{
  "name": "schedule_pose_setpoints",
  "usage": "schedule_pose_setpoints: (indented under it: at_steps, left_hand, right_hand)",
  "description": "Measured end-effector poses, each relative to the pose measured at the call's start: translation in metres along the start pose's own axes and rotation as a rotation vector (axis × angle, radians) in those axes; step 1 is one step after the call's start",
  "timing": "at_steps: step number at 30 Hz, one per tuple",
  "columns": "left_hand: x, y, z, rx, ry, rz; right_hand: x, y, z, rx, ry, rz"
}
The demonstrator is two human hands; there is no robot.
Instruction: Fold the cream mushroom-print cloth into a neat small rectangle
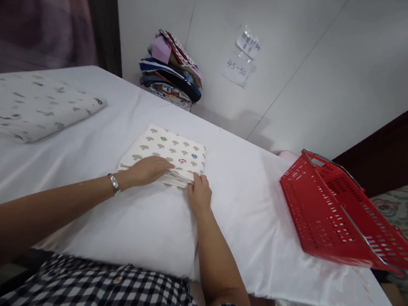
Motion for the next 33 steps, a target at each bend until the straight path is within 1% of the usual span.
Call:
schedule_pose_setpoints:
  at_steps: [3, 5, 9, 12, 14, 18, 23, 28, 33]
  left_hand:
    - [-0.002, 0.0, -0.001, -0.018, -0.011, -0.013]
    - [-0.003, 0.001, 0.0, -0.024, -0.025, -0.003]
    - [0.0, 0.006, 0.004, -0.011, -0.033, 0.085]
    - [0.006, 0.007, 0.008, -0.007, 0.008, 0.146]
    - [0.008, 0.006, 0.011, -0.014, 0.05, 0.156]
    - [0.01, 0.003, 0.017, -0.017, 0.114, 0.115]
    - [0.002, 0.005, 0.022, -0.073, 0.084, 0.064]
    - [-0.006, 0.009, 0.026, -0.124, 0.096, 0.045]
    - [-0.012, 0.009, 0.03, -0.181, 0.104, 0.008]
  right_hand:
    - [0.0, 0.001, 0.001, -0.008, 0.005, 0.007]
    - [0.001, 0.002, 0.002, -0.011, 0.006, 0.013]
    - [0.001, 0.004, 0.004, -0.02, 0.008, 0.022]
    - [0.001, 0.005, 0.005, -0.028, 0.022, 0.027]
    - [0.001, 0.005, 0.006, -0.032, 0.033, 0.024]
    - [0.0, 0.003, 0.005, -0.04, 0.048, 0.013]
    - [0.0, 0.001, 0.004, -0.06, 0.045, 0.013]
    - [0.0, 0.002, 0.006, -0.064, 0.038, 0.025]
    - [0.0, 0.001, 0.005, -0.076, 0.023, 0.029]
Point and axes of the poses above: each hand's wrist, its own x-axis away from the middle knuckle, its own y-axis out of the palm, z = x × y, the point moved 2 cm from there along -x, towards the middle knuckle, and after that the axes turned 8 degrees about z, right-handed, at the moved point
